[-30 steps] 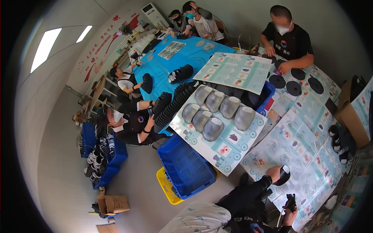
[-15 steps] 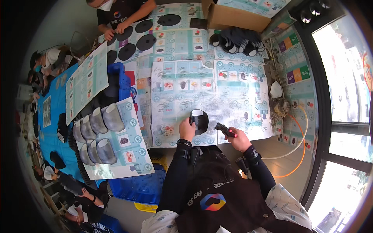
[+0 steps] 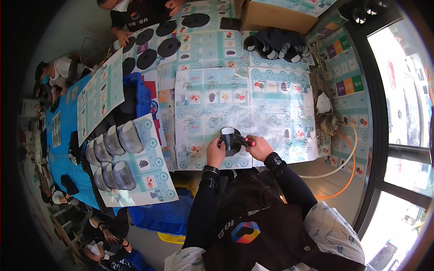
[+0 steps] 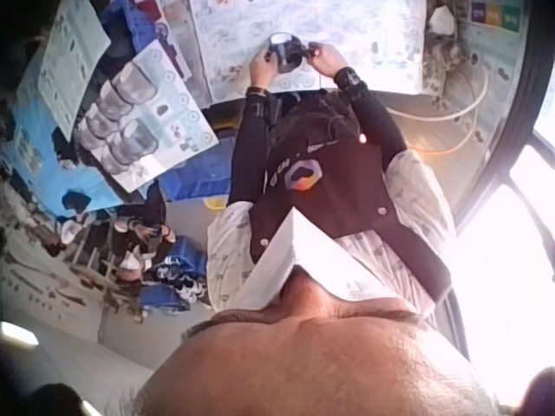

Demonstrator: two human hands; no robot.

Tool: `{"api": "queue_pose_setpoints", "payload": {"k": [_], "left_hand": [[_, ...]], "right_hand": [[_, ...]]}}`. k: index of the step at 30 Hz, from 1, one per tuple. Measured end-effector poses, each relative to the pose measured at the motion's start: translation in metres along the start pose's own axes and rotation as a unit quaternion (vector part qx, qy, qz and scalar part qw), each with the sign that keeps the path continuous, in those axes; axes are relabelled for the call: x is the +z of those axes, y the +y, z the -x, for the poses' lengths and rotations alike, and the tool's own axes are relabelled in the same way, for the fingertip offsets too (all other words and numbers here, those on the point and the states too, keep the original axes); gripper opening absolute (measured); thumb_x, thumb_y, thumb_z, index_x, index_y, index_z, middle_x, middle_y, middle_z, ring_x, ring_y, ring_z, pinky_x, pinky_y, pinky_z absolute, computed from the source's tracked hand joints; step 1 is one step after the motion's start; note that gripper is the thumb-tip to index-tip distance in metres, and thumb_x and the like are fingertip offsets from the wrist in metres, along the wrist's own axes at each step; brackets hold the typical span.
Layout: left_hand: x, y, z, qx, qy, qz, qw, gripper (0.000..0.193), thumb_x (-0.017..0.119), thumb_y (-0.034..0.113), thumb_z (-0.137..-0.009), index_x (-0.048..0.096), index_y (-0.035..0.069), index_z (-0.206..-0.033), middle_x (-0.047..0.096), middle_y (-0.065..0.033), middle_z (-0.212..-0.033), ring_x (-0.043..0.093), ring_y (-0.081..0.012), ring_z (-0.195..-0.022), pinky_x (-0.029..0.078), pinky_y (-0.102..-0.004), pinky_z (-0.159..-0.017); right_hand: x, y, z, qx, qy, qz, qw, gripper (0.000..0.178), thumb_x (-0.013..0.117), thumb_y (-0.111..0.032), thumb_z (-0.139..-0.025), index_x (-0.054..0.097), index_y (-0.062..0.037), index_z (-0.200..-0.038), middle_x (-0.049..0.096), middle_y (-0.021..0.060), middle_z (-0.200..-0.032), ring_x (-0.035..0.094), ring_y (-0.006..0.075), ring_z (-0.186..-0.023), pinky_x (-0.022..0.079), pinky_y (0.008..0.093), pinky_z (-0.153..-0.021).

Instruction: Apply adhesive to shoe components using a manual spray tool.

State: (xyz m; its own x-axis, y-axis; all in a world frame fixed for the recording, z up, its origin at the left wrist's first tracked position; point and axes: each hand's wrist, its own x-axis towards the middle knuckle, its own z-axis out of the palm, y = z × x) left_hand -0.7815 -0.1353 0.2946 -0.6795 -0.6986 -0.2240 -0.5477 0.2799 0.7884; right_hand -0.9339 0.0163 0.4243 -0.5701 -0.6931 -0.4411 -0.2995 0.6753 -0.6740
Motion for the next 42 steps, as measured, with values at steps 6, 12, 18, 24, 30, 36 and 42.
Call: {"api": "queue_pose_setpoints", "payload": {"k": [6, 12, 18, 24, 30, 36, 42], "left_hand": [[-0.009, -0.004, 0.005, -0.027, -0.015, 0.047, 0.998, 0.027, 0.065, 0.014, -0.094, 0.069, 0.001, -0.118, 0.074, -0.0176, -0.101, 0.073, -0.0286, -0.092, 0.056, -0.0370, -0.082], [-0.011, -0.003, 0.006, -0.034, -0.028, 0.069, 0.997, 0.030, 0.066, 0.012, -0.093, 0.069, 0.001, -0.120, 0.075, -0.0161, -0.102, 0.073, -0.0253, -0.093, 0.056, -0.0343, -0.083], [-0.011, 0.002, 0.006, -0.037, -0.037, 0.087, 0.995, 0.030, 0.066, 0.011, -0.093, 0.069, 0.001, -0.121, 0.076, -0.0152, -0.103, 0.073, -0.0256, -0.093, 0.056, -0.0339, -0.083], [-0.012, 0.001, 0.006, -0.031, -0.034, 0.081, 0.996, 0.029, 0.066, 0.011, -0.092, 0.069, 0.000, -0.119, 0.076, -0.0145, -0.102, 0.073, -0.0255, -0.094, 0.056, -0.0339, -0.083], [-0.012, 0.007, 0.006, -0.037, -0.041, 0.085, 0.995, 0.029, 0.066, 0.010, -0.092, 0.069, 0.000, -0.119, 0.076, -0.0144, -0.103, 0.073, -0.0253, -0.094, 0.056, -0.0336, -0.083], [-0.011, 0.003, 0.006, -0.044, -0.042, 0.094, 0.994, 0.029, 0.066, 0.010, -0.092, 0.069, -0.001, -0.119, 0.076, -0.0133, -0.102, 0.073, -0.0229, -0.093, 0.056, -0.0325, -0.084], [-0.008, 0.003, 0.007, -0.039, -0.042, 0.094, 0.994, 0.030, 0.066, 0.010, -0.092, 0.068, -0.001, -0.120, 0.076, -0.0129, -0.102, 0.073, -0.0220, -0.093, 0.056, -0.0320, -0.084]], "right_hand": [[0.002, 0.004, -0.003, -0.016, -0.020, 0.013, 1.000, 0.021, 0.057, -0.015, -0.083, 0.067, -0.0020, -0.097, 0.068, 0.0272, -0.090, 0.063, 0.0487, -0.091, 0.050, 0.0547, -0.082], [-0.004, -0.003, -0.012, 0.012, 0.012, 0.013, 1.000, 0.021, 0.057, -0.015, -0.082, 0.067, -0.0027, -0.097, 0.068, 0.0280, -0.092, 0.063, 0.0485, -0.093, 0.051, 0.0541, -0.083], [0.000, 0.010, -0.011, -0.047, 0.030, -0.035, 0.998, 0.017, 0.063, -0.015, -0.081, 0.064, -0.0018, -0.093, 0.065, 0.0267, -0.083, 0.061, 0.0493, -0.085, 0.048, 0.0526, -0.073], [-0.008, 0.003, -0.013, 0.001, 0.009, 0.010, 1.000, 0.025, 0.056, -0.015, -0.081, 0.068, -0.0015, -0.098, 0.068, 0.0277, -0.092, 0.063, 0.0493, -0.092, 0.050, 0.0550, -0.083], [-0.005, 0.011, -0.011, -0.021, 0.013, -0.011, 1.000, 0.023, 0.056, -0.015, -0.082, 0.068, -0.0015, -0.097, 0.068, 0.0278, -0.092, 0.063, 0.0495, -0.092, 0.050, 0.0553, -0.082], [-0.010, 0.006, -0.019, -0.005, 0.012, -0.010, 1.000, 0.023, 0.057, -0.016, -0.083, 0.068, -0.0012, -0.098, 0.067, 0.0288, -0.093, 0.063, 0.0497, -0.093, 0.051, 0.0542, -0.081], [-0.013, 0.003, -0.015, 0.013, 0.006, -0.013, 1.000, 0.024, 0.057, -0.017, -0.085, 0.069, -0.0024, -0.099, 0.068, 0.0281, -0.092, 0.063, 0.0494, -0.093, 0.051, 0.0539, -0.082]]}}
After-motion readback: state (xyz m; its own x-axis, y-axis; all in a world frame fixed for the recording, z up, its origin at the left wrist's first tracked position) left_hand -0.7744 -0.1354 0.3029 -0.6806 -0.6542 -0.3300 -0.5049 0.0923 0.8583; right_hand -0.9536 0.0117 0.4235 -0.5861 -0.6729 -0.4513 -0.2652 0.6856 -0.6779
